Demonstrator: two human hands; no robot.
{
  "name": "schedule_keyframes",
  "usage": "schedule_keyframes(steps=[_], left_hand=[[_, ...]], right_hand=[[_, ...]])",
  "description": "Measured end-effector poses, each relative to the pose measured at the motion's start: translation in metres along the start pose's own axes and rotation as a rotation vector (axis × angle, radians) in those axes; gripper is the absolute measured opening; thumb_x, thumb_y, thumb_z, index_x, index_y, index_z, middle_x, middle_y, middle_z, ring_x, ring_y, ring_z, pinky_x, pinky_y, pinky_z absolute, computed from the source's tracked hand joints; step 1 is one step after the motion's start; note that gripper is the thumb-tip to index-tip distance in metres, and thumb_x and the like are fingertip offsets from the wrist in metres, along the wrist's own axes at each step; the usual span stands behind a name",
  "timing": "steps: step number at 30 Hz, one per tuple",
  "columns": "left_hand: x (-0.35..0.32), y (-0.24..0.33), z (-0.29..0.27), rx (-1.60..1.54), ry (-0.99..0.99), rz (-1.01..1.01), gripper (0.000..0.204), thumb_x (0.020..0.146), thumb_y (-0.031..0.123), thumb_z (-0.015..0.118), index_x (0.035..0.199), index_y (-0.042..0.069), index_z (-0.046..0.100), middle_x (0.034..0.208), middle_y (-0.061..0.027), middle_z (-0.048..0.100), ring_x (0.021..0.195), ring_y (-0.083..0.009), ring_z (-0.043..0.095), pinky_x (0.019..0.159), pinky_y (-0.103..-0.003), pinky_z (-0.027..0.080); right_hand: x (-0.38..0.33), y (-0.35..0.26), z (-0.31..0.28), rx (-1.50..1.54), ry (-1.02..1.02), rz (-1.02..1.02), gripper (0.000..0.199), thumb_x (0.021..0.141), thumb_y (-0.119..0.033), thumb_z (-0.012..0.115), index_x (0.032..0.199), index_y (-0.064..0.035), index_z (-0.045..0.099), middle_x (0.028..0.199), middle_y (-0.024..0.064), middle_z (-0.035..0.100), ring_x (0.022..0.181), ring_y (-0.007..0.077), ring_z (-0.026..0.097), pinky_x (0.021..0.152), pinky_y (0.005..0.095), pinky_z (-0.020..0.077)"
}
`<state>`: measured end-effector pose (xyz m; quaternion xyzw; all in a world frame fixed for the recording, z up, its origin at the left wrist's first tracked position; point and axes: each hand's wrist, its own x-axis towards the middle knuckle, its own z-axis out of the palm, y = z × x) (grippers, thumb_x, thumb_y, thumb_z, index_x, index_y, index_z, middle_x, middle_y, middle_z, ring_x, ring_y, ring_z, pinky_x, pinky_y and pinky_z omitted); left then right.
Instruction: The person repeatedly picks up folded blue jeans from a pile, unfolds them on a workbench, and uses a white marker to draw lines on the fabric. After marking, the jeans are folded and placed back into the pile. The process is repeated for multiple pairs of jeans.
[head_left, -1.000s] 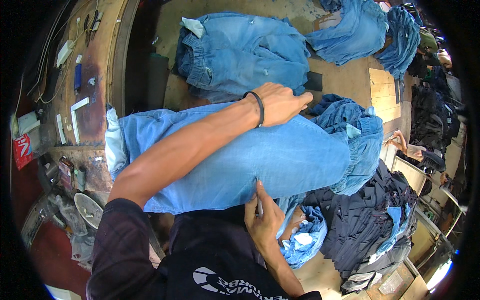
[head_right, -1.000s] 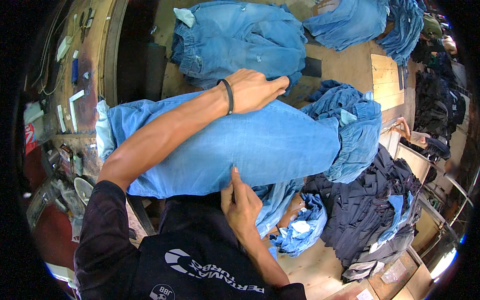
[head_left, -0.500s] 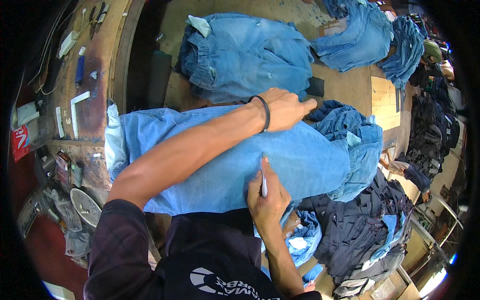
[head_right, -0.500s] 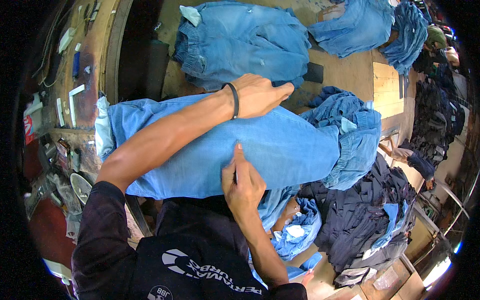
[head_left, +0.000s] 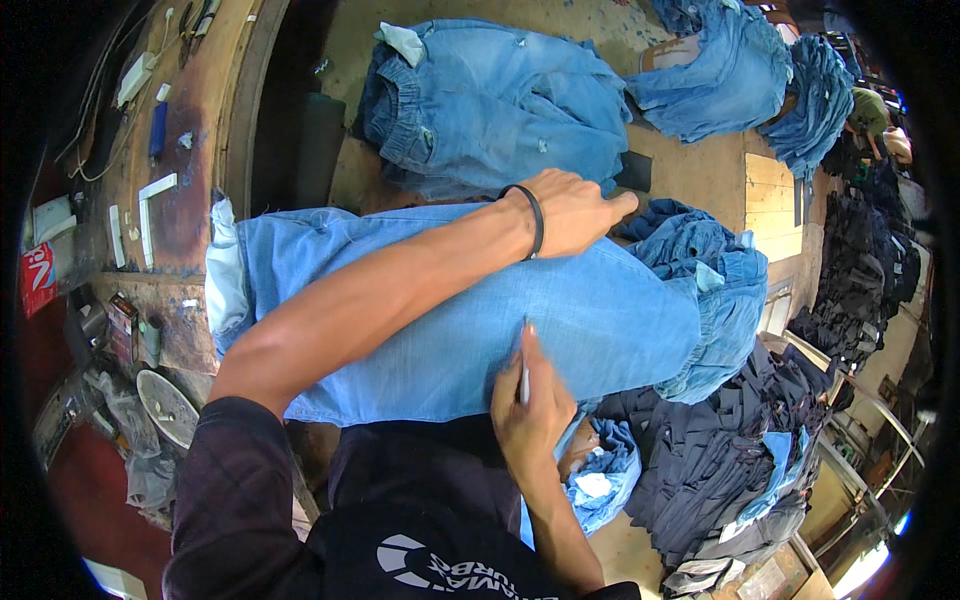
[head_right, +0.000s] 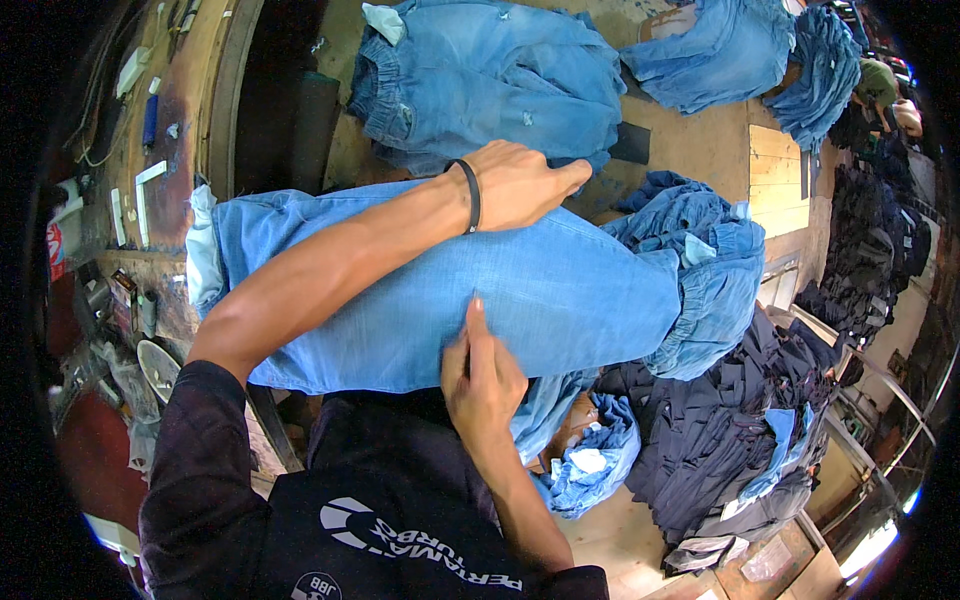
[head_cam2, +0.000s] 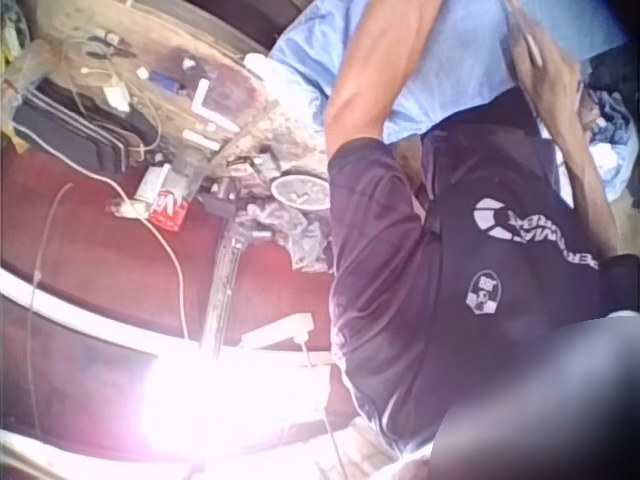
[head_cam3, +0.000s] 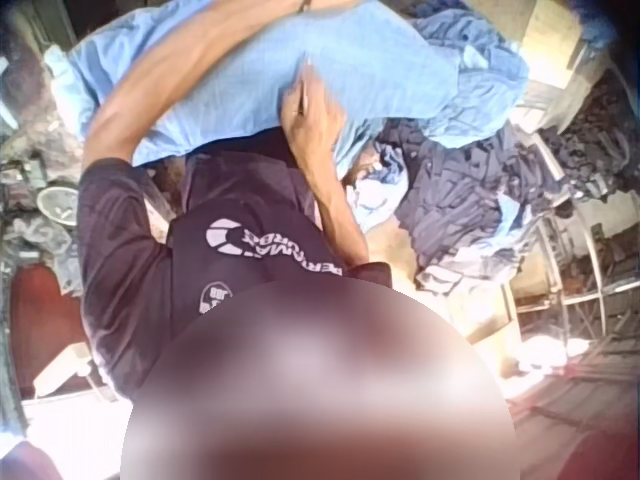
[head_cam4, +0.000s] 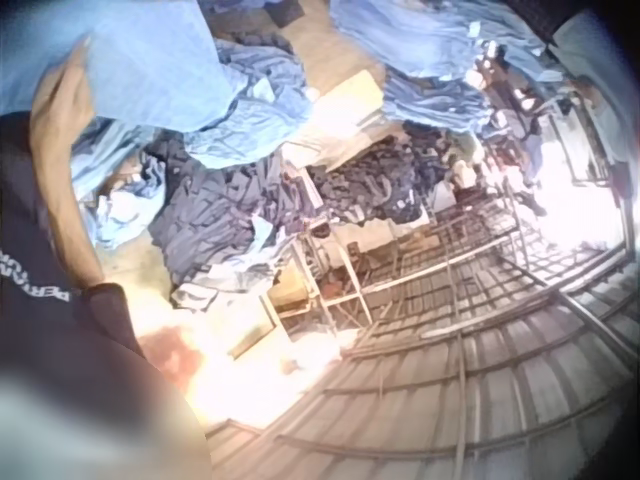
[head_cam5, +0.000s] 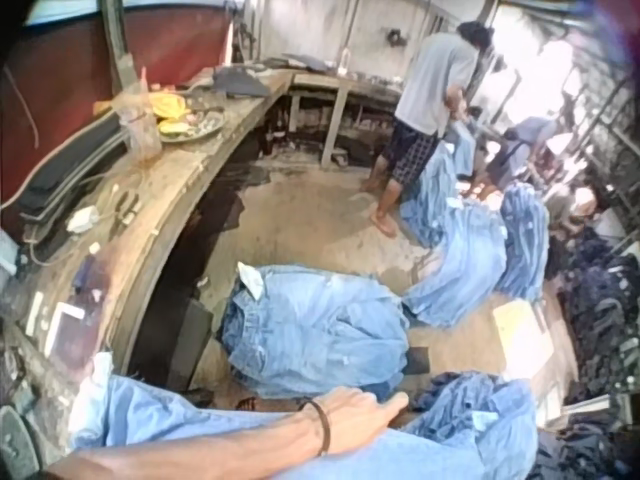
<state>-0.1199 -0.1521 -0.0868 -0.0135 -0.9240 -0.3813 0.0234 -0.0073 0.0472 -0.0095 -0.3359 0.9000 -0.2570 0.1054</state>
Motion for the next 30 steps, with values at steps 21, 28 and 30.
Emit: schedule_keyframes(steps=[21,28,30], left_hand=[[0.000,-0.001,0.002,-0.039,-0.023,-0.034,0.015,0.103,0.022,0.053,0.111,0.009,0.055,0.066,-0.0196,0.064,0.062,-0.0431,0.064,0.057,-0.054,0.050],[0.000,0.000,-0.001,-0.006,-0.038,-0.045,0.015,0.103,0.023,0.053,0.110,0.009,0.055,0.068,-0.0202,0.064,0.065,-0.0423,0.065,0.059,-0.054,0.050],[0.000,-0.001,0.000,0.003,-0.019,-0.032,0.016,0.103,0.023,0.053,0.110,0.009,0.055,0.069,-0.0203,0.065,0.065,-0.0425,0.065,0.059,-0.054,0.050]], right_hand=[[-0.019,-0.007,-0.015,0.085,-0.033,0.070,0.032,0.092,0.004,0.068,0.123,0.0066,0.068,0.098,0.0268,0.075,0.067,0.0281,0.073,0.060,0.0329,0.0546],[0.025,0.012,0.014,0.054,0.189,-0.113,0.041,0.089,0.004,0.070,0.130,0.0055,0.066,0.068,0.0158,0.062,0.051,0.0238,0.057,0.052,0.0335,0.0480],[0.024,0.010,0.012,0.046,0.104,-0.036,0.035,0.091,0.004,0.069,0.125,0.0064,0.067,0.087,0.0228,0.070,0.063,0.0283,0.068,0.059,0.0341,0.0536]])
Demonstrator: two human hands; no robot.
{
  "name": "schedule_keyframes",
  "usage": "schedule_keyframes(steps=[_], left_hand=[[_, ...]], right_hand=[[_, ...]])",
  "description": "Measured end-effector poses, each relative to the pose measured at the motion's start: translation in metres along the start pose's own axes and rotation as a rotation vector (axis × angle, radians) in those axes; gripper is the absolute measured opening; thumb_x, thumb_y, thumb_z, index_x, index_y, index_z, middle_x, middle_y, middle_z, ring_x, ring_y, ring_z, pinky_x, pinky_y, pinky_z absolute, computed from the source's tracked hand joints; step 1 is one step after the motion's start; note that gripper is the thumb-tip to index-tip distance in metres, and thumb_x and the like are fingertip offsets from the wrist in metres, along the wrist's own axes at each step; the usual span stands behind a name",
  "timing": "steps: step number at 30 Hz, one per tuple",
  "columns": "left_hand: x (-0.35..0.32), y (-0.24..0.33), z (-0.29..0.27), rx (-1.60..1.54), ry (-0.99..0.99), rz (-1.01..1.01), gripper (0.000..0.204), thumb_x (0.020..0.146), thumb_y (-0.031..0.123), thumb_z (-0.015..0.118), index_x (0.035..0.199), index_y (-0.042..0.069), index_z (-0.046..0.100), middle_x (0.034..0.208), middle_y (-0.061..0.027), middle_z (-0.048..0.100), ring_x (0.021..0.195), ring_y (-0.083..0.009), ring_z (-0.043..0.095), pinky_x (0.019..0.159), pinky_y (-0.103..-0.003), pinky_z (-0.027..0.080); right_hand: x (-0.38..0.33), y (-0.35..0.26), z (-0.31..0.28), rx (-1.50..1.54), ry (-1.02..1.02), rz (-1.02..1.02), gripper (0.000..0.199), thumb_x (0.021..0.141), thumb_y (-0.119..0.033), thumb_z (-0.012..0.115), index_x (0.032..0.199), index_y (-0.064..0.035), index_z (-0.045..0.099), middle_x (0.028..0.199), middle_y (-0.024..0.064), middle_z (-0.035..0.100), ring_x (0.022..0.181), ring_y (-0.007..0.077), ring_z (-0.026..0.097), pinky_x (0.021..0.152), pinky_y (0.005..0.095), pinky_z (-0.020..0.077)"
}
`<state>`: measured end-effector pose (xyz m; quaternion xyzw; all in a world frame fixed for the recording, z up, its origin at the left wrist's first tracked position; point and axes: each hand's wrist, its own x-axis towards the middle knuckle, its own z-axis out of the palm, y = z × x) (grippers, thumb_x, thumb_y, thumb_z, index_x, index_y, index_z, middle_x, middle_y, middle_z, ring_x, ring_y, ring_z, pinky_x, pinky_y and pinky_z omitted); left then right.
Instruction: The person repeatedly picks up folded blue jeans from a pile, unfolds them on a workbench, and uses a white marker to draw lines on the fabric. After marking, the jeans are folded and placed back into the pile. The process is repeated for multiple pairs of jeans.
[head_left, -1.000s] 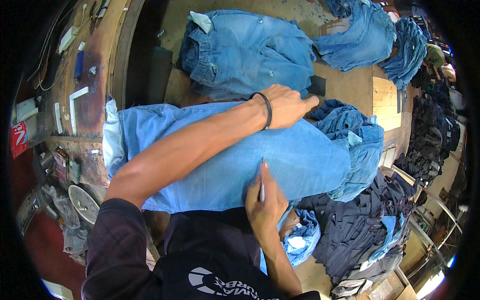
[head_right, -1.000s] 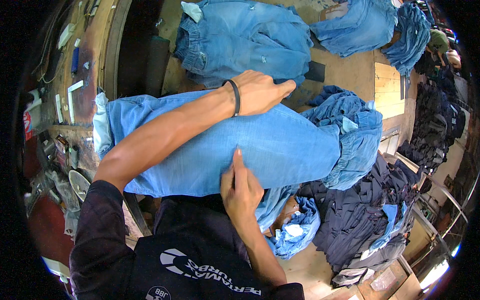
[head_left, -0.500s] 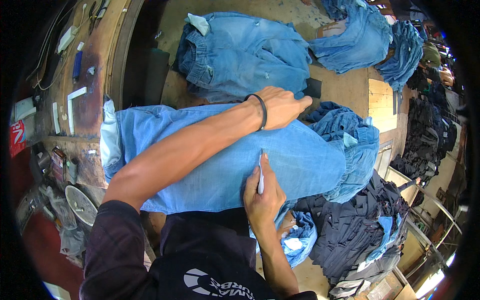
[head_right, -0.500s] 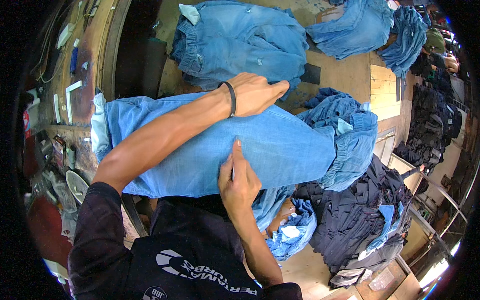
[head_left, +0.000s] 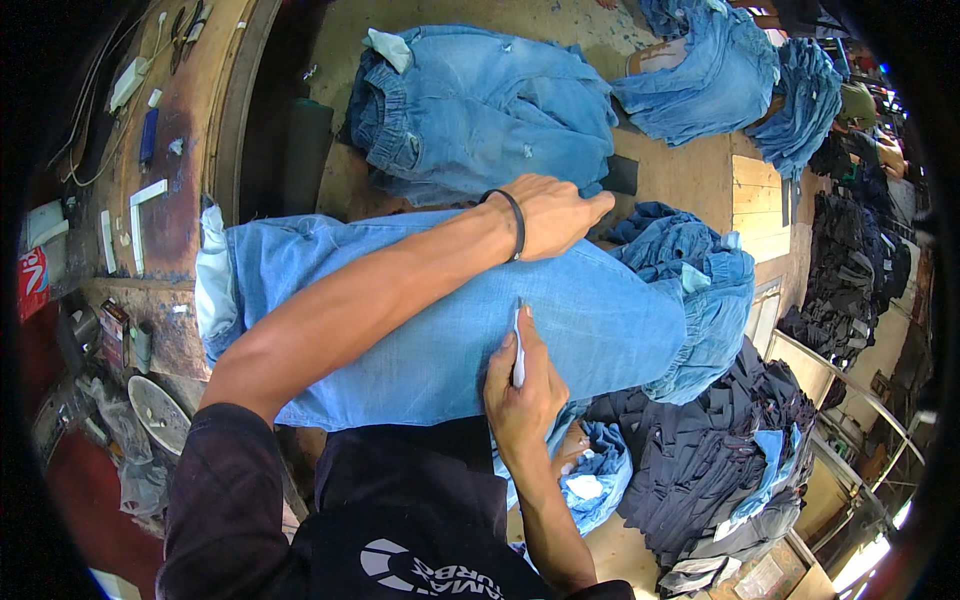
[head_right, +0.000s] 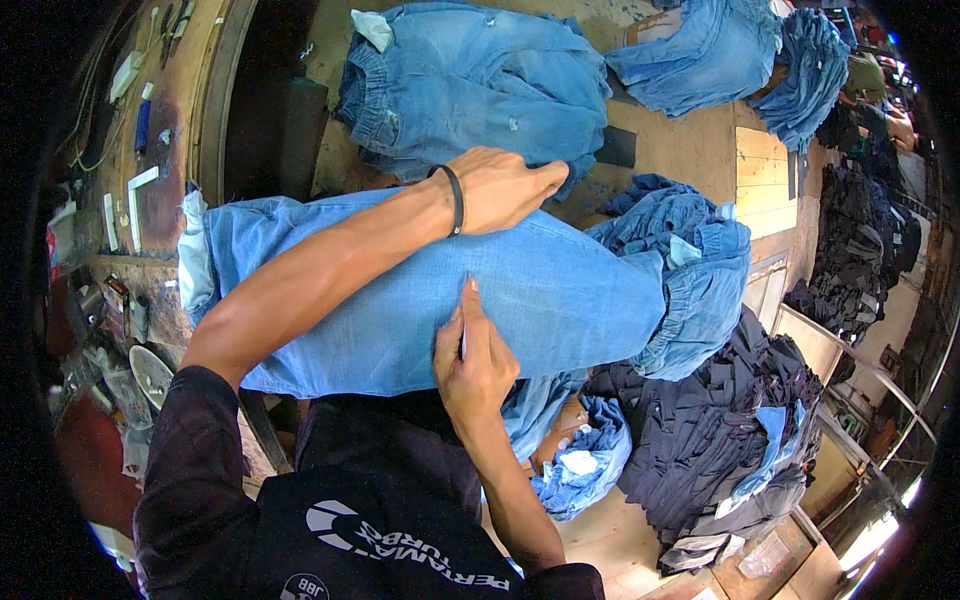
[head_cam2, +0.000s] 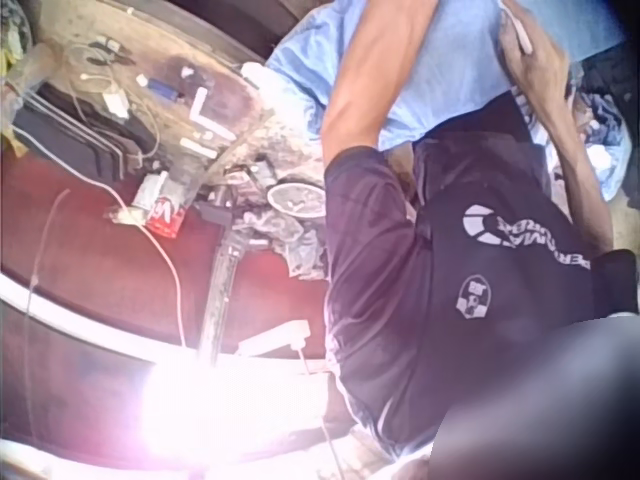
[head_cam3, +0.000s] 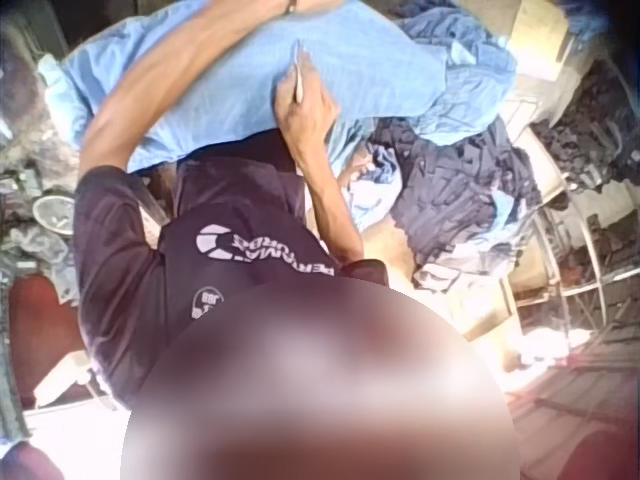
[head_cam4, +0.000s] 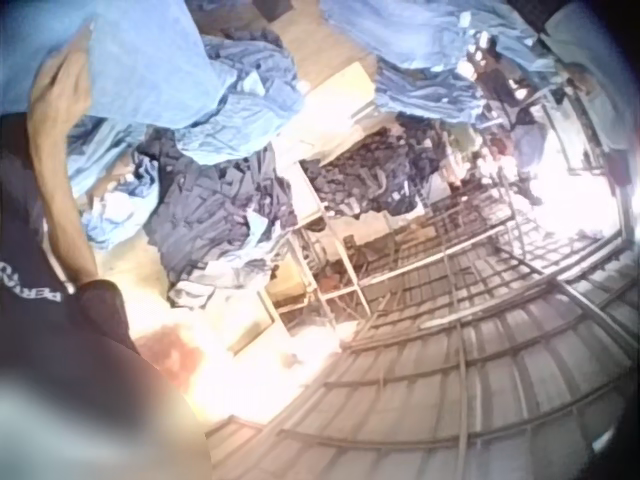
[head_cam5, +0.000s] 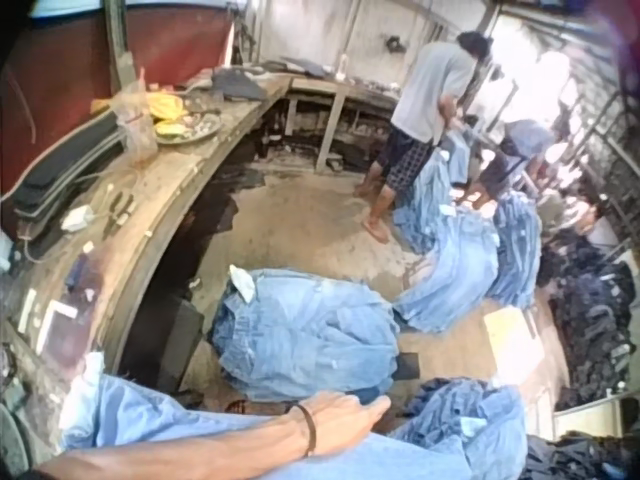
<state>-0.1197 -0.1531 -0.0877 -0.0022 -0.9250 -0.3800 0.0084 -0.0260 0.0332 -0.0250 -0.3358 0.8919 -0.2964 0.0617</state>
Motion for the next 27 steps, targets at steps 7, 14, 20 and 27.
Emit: schedule_keyframes(steps=[7,14,20,27], left_hand=[[0.001,0.000,0.003,-0.014,-0.015,-0.007,0.015,0.103,0.022,0.053,0.110,0.009,0.055,0.068,-0.0199,0.064,0.065,-0.0429,0.065,0.058,-0.054,0.050],[0.000,-0.001,0.001,-0.022,0.007,-0.002,0.015,0.103,0.023,0.053,0.110,0.010,0.056,0.069,-0.0195,0.065,0.065,-0.0430,0.065,0.058,-0.055,0.050],[0.000,-0.001,0.002,-0.035,-0.011,-0.015,0.015,0.103,0.023,0.053,0.110,0.010,0.055,0.069,-0.0198,0.065,0.065,-0.0434,0.065,0.059,-0.055,0.050],[0.001,0.003,-0.004,-0.050,-0.071,-0.035,0.019,0.100,0.020,0.053,0.114,0.007,0.057,0.080,-0.0224,0.069,0.075,-0.0441,0.068,0.065,-0.056,0.052]], right_hand=[[-0.037,-0.020,-0.031,0.046,-0.067,0.070,0.033,0.091,0.004,0.068,0.124,0.0060,0.067,0.097,0.0264,0.074,0.073,0.0301,0.075,0.068,0.0340,0.0583],[-0.001,0.007,0.001,0.000,0.052,-0.056,0.040,0.089,0.005,0.070,0.128,0.0056,0.066,0.070,0.0162,0.064,0.053,0.0239,0.061,0.052,0.0341,0.0491],[-0.029,-0.011,-0.025,0.018,-0.052,0.005,0.039,0.089,0.004,0.070,0.128,0.0054,0.066,0.069,0.0153,0.064,0.052,0.0239,0.060,0.052,0.0331,0.0488],[-0.007,0.005,-0.003,-0.007,0.089,-0.068,0.040,0.089,0.004,0.070,0.129,0.0053,0.066,0.069,0.0141,0.064,0.052,0.0228,0.059,0.053,0.0316,0.0495]])
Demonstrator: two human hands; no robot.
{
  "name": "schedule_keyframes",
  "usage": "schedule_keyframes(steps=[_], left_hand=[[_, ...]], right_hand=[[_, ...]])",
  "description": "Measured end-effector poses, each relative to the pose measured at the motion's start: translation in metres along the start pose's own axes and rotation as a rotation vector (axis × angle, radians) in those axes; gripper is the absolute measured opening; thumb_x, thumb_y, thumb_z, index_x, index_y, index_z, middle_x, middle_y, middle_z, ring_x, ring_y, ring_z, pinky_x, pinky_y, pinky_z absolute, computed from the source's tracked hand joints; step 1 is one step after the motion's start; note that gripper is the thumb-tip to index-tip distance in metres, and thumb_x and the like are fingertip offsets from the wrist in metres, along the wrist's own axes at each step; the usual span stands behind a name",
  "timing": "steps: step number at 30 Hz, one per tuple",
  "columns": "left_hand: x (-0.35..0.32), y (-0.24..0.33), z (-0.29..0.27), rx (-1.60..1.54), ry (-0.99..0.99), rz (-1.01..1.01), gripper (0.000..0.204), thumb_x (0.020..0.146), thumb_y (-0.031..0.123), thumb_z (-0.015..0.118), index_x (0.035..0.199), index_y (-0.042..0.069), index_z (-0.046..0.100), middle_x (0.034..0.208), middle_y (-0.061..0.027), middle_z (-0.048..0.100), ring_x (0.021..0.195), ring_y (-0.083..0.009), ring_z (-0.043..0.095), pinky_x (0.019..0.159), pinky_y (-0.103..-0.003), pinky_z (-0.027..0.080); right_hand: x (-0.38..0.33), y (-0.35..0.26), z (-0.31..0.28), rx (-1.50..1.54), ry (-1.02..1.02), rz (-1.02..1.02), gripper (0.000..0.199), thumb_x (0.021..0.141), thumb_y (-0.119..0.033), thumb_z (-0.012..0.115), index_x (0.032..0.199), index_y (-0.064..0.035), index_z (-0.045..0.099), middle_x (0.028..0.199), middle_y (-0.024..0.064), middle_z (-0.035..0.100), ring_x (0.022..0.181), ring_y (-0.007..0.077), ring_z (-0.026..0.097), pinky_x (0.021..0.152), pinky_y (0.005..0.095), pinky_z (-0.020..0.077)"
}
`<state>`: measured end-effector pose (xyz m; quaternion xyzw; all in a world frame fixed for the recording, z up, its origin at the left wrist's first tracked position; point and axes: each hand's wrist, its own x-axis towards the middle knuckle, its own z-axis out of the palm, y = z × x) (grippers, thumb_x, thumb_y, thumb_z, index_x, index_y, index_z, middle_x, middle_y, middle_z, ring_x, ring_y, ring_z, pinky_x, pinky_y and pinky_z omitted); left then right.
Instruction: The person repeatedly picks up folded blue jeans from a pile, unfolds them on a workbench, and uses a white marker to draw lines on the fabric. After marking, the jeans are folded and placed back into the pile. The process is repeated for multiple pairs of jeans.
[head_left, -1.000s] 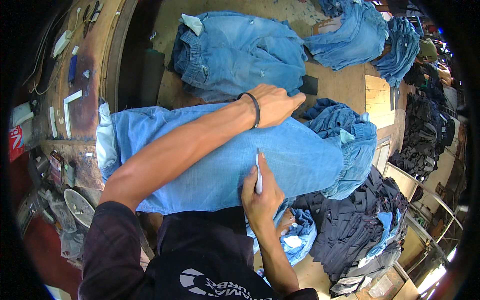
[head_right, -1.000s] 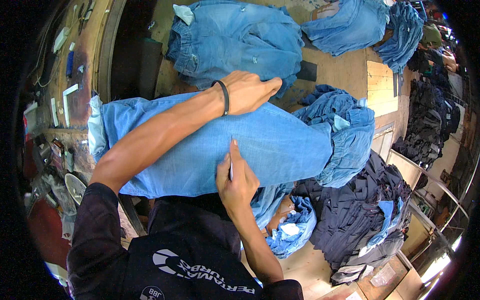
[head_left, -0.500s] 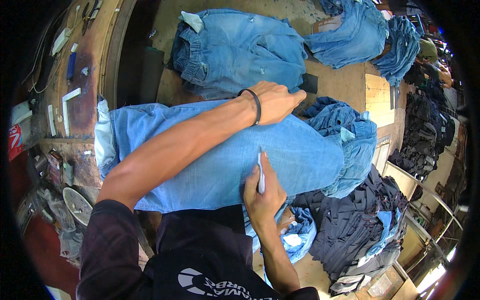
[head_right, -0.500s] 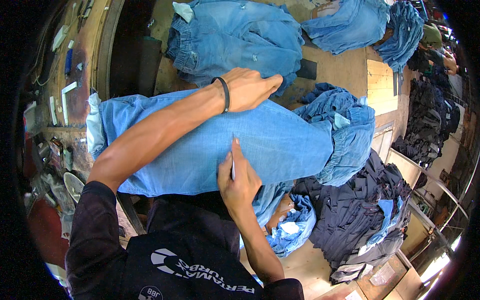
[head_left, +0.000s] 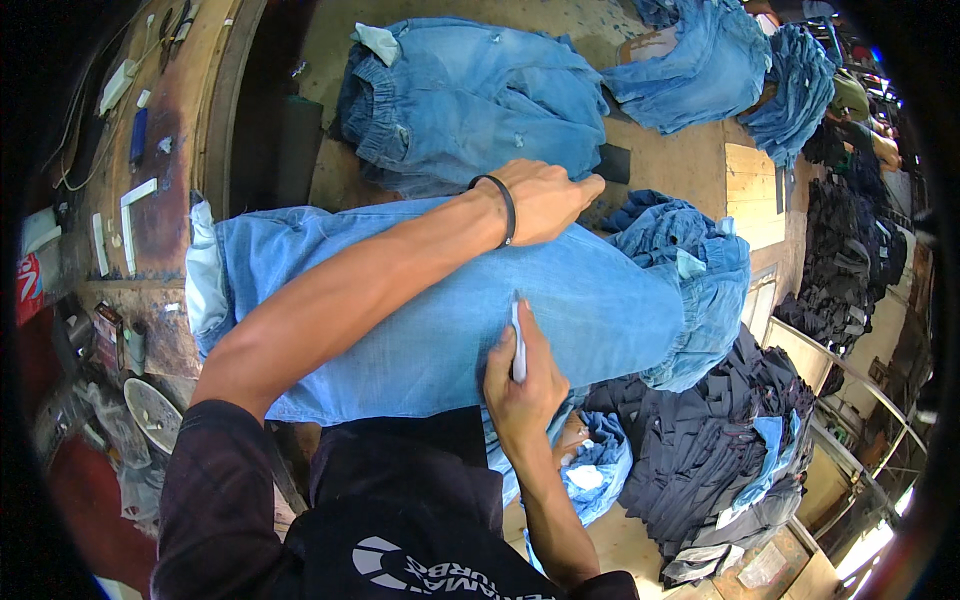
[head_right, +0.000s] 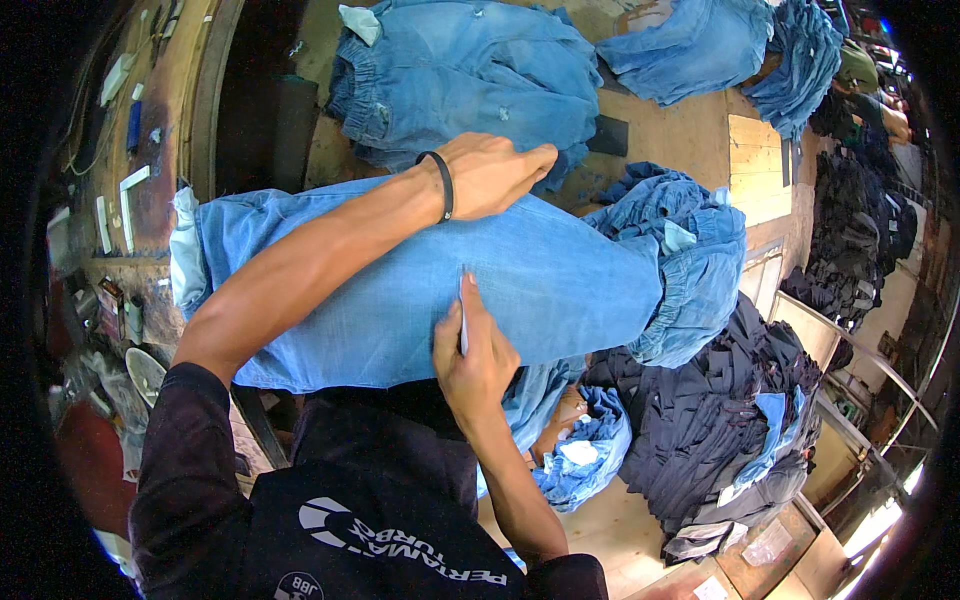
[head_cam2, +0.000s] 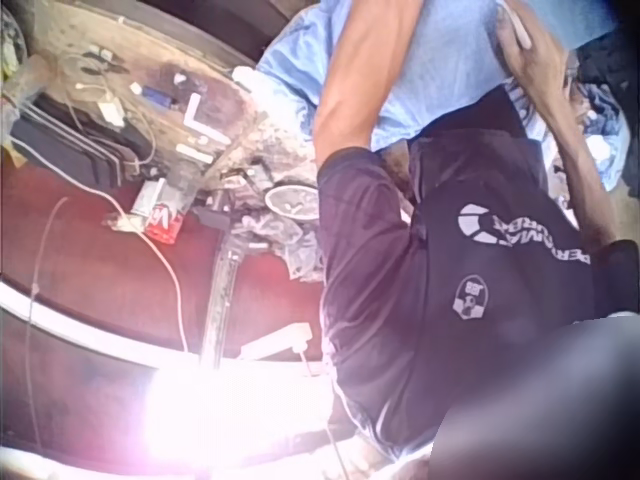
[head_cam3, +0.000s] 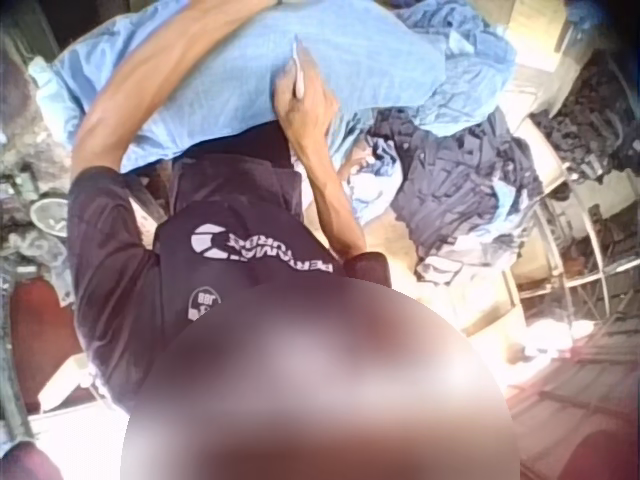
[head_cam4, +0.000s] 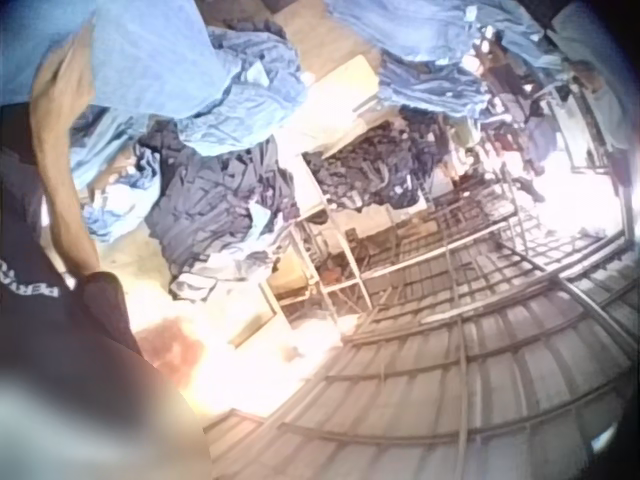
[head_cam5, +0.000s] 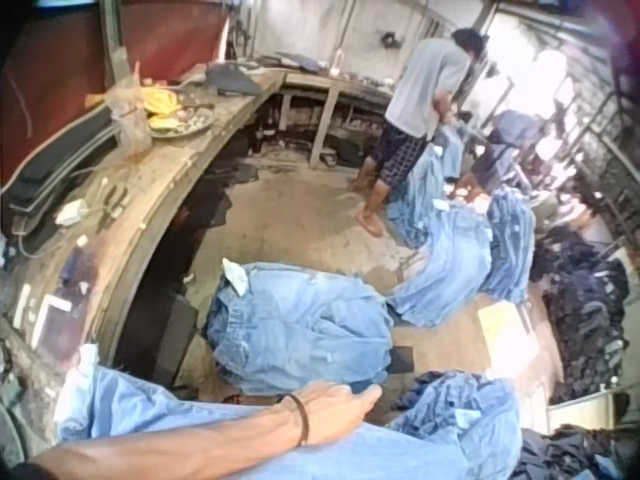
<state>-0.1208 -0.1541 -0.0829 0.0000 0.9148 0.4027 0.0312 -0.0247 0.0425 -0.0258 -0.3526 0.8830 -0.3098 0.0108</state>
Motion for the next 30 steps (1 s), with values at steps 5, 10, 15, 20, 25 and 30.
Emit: schedule_keyframes(steps=[5,10,15,20,25,30], left_hand=[[-0.002,-0.002,0.002,0.009,0.009,-0.009,0.019,0.100,0.019,0.054,0.114,0.007,0.057,0.078,-0.0220,0.069,0.074,-0.0434,0.068,0.065,-0.056,0.052],[-0.001,-0.004,0.006,-0.010,0.074,0.041,0.014,0.102,0.021,0.054,0.110,0.010,0.056,0.068,-0.0195,0.065,0.064,-0.0425,0.065,0.058,-0.054,0.050],[0.000,-0.005,0.007,0.009,0.076,0.040,0.015,0.101,0.021,0.055,0.110,0.009,0.056,0.070,-0.0201,0.066,0.066,-0.0430,0.066,0.058,-0.055,0.050],[-0.002,-0.004,0.004,0.012,0.057,0.018,0.018,0.100,0.020,0.055,0.113,0.008,0.056,0.075,-0.0217,0.068,0.070,-0.0438,0.067,0.061,-0.055,0.052],[-0.001,0.001,-0.004,-0.025,-0.044,-0.018,0.025,0.098,0.018,0.055,0.119,0.005,0.057,0.083,-0.0239,0.071,0.078,-0.0447,0.070,0.066,-0.057,0.054],[-0.001,0.002,-0.005,-0.011,-0.042,-0.029,0.025,0.097,0.017,0.056,0.119,0.005,0.058,0.083,-0.0238,0.071,0.078,-0.0441,0.070,0.066,-0.057,0.053]], right_hand=[[-0.009,-0.005,-0.006,-0.004,-0.087,0.065,0.040,0.088,0.004,0.071,0.128,0.0052,0.066,0.071,0.0156,0.066,0.053,0.0232,0.061,0.053,0.0326,0.0501],[-0.026,-0.015,-0.027,0.059,-0.093,0.102,0.039,0.088,0.004,0.071,0.127,0.0048,0.067,0.074,0.0175,0.067,0.054,0.0245,0.062,0.054,0.0343,0.0508],[0.003,0.000,-0.002,0.004,-0.016,0.018,0.039,0.088,0.004,0.071,0.127,0.0049,0.067,0.075,0.0179,0.068,0.054,0.0241,0.063,0.054,0.0340,0.0508],[-0.008,-0.009,-0.010,-0.018,-0.146,0.141,0.034,0.092,-0.001,0.069,0.125,0.0043,0.067,0.103,0.0250,0.074,0.069,0.0285,0.074,0.062,0.0346,0.0565],[-0.027,-0.015,-0.027,0.072,-0.050,0.083,0.040,0.089,0.003,0.071,0.128,0.0045,0.067,0.072,0.0168,0.066,0.053,0.0249,0.061,0.054,0.0343,0.0508],[0.000,0.000,-0.001,0.006,0.002,0.049,0.040,0.089,0.002,0.072,0.129,0.0037,0.066,0.072,0.0165,0.066,0.052,0.0244,0.060,0.053,0.0339,0.0505]])
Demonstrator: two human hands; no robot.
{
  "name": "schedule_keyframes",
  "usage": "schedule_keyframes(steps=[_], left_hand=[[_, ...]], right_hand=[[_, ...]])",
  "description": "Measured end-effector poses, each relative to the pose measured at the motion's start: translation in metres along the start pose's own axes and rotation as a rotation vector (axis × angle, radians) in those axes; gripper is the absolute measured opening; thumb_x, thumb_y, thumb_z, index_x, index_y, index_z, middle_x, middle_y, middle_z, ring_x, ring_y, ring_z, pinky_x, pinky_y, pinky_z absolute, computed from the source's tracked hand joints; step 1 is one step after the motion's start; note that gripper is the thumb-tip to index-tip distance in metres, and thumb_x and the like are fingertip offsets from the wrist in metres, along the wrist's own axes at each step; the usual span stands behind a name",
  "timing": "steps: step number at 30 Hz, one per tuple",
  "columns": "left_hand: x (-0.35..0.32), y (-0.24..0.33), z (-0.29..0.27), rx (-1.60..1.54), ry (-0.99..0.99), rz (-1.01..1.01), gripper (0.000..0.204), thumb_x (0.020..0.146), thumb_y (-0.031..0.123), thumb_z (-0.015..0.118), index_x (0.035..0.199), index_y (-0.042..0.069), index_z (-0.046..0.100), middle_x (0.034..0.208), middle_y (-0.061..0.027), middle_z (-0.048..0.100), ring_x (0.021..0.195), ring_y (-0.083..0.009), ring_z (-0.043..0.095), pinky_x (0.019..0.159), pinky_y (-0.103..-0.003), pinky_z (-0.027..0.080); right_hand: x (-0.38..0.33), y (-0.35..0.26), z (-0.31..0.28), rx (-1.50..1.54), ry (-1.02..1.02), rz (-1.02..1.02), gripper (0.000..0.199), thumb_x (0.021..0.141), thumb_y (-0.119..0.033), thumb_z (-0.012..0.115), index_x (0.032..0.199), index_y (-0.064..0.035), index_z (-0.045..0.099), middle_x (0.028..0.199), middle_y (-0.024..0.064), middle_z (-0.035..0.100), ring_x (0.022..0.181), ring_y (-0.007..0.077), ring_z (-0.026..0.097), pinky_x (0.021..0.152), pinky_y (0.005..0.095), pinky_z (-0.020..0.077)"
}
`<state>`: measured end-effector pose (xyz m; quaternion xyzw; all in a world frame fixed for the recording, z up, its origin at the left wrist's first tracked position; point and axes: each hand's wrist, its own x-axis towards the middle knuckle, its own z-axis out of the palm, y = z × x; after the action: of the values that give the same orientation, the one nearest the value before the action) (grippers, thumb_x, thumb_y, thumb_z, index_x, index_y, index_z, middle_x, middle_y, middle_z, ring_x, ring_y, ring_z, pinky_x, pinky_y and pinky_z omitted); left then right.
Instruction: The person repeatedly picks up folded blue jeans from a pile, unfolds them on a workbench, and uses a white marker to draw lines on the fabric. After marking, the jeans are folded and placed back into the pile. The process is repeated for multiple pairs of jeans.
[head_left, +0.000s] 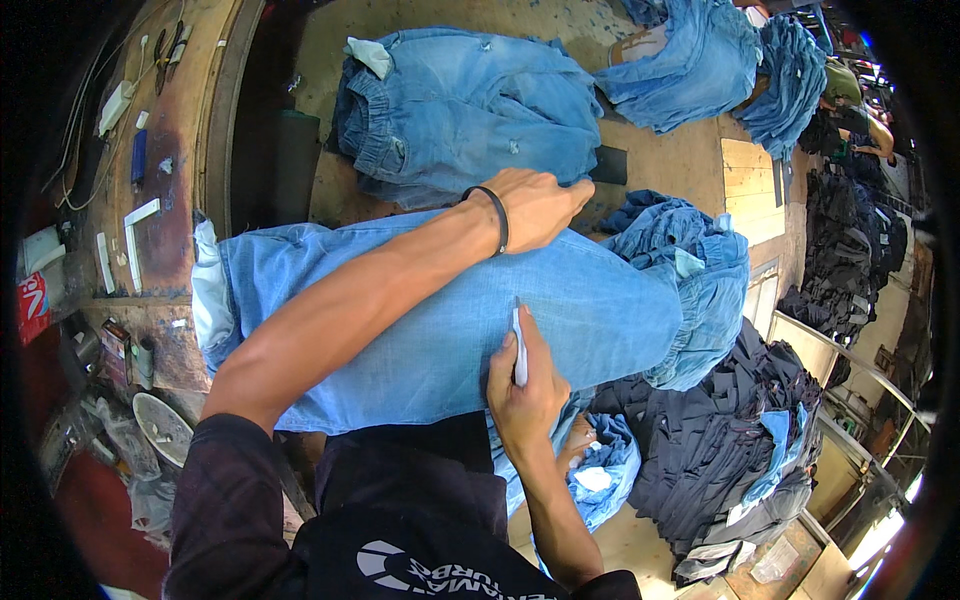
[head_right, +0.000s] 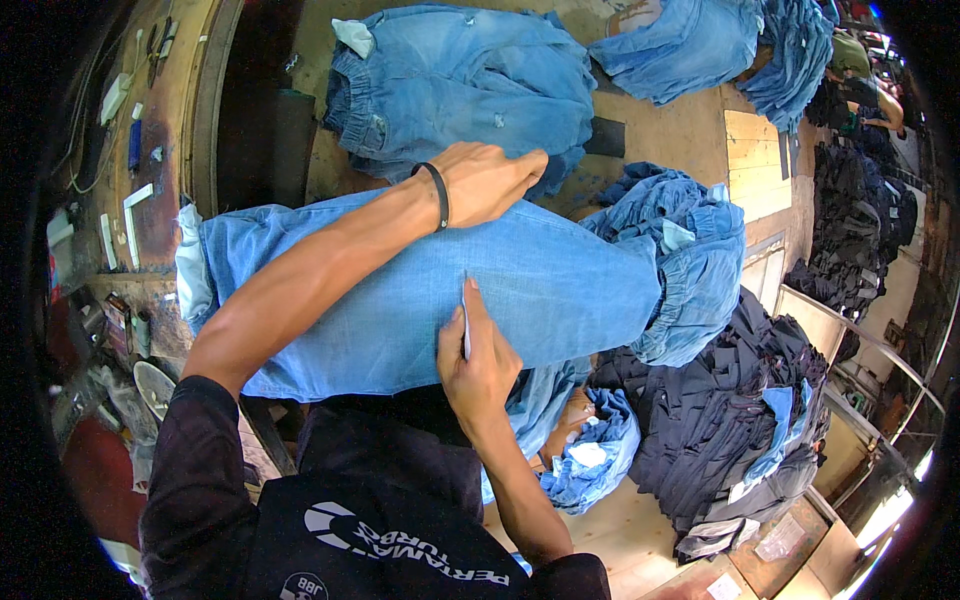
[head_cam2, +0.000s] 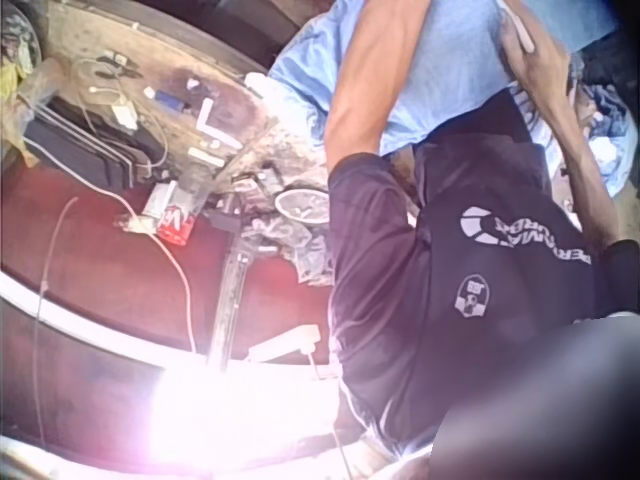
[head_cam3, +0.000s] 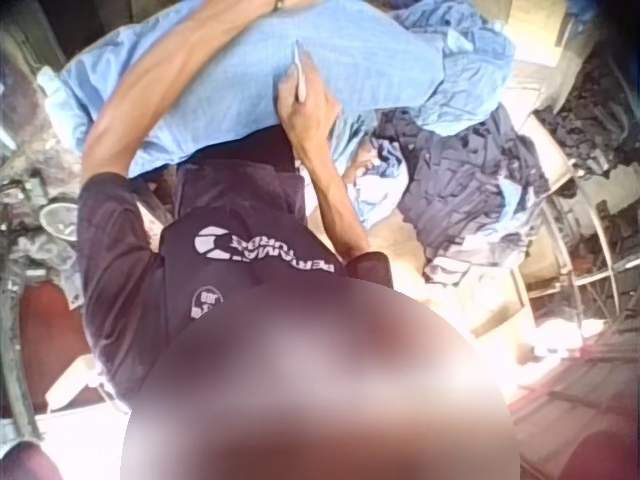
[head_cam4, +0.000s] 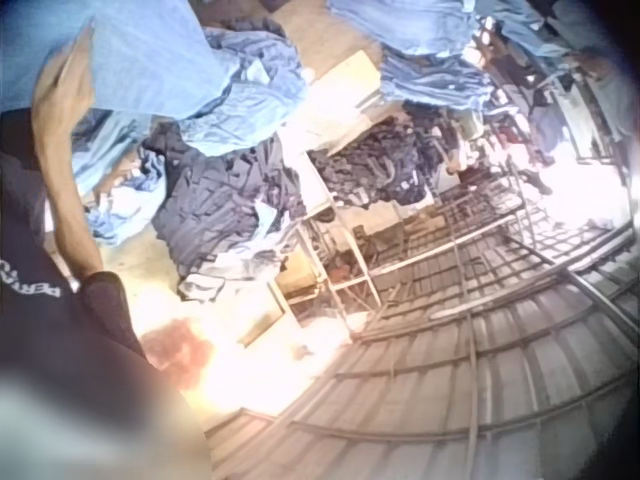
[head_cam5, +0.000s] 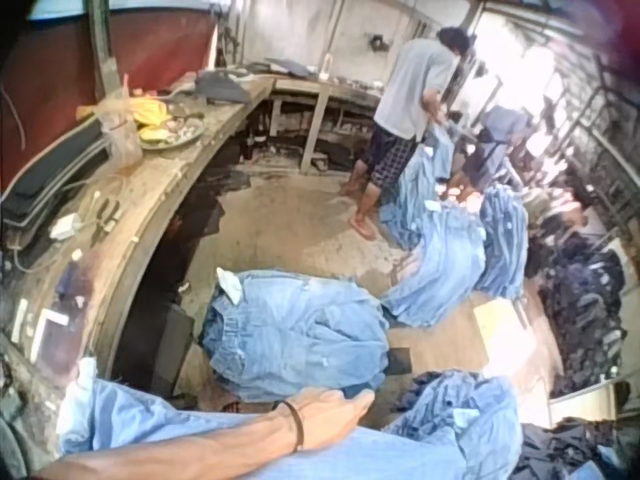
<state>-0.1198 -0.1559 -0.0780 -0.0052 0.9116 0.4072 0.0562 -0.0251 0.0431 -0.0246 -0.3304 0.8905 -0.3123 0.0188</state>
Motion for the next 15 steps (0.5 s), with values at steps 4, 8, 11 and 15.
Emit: schedule_keyframes(steps=[4,8,11,15], left_hand=[[0.001,-0.006,0.007,0.032,0.088,0.054,0.014,0.102,0.020,0.055,0.111,0.009,0.057,0.071,-0.0200,0.067,0.066,-0.0422,0.066,0.060,-0.054,0.050],[0.002,-0.009,0.013,0.008,0.086,0.051,0.014,0.101,0.020,0.055,0.111,0.009,0.057,0.071,-0.0191,0.067,0.066,-0.0420,0.066,0.061,-0.054,0.051],[0.002,-0.007,0.011,0.006,0.090,0.058,0.014,0.101,0.020,0.055,0.111,0.009,0.057,0.070,-0.0191,0.066,0.066,-0.0420,0.066,0.061,-0.054,0.051],[0.001,-0.004,0.006,0.003,0.038,0.029,0.020,0.099,0.018,0.055,0.115,0.006,0.057,0.078,-0.0221,0.069,0.074,-0.0435,0.069,0.065,-0.056,0.052]], right_hand=[[-0.003,-0.004,-0.002,-0.078,-0.109,0.077,0.040,0.089,0.001,0.072,0.129,0.0035,0.066,0.072,0.0169,0.066,0.053,0.0241,0.061,0.053,0.0335,0.0506],[-0.028,-0.015,-0.023,0.001,-0.124,0.099,0.037,0.090,0.001,0.071,0.126,0.0043,0.067,0.079,0.0191,0.068,0.060,0.0264,0.066,0.058,0.0339,0.0530],[-0.025,-0.012,-0.027,0.013,-0.143,0.127,0.033,0.092,0.000,0.069,0.124,0.0065,0.067,0.101,0.0262,0.074,0.075,0.0312,0.076,0.067,0.0354,0.0581],[0.000,0.000,-0.004,-0.018,-0.025,0.007,0.037,0.089,0.003,0.070,0.126,0.0060,0.067,0.080,0.0192,0.068,0.060,0.0264,0.066,0.058,0.0345,0.0532]])
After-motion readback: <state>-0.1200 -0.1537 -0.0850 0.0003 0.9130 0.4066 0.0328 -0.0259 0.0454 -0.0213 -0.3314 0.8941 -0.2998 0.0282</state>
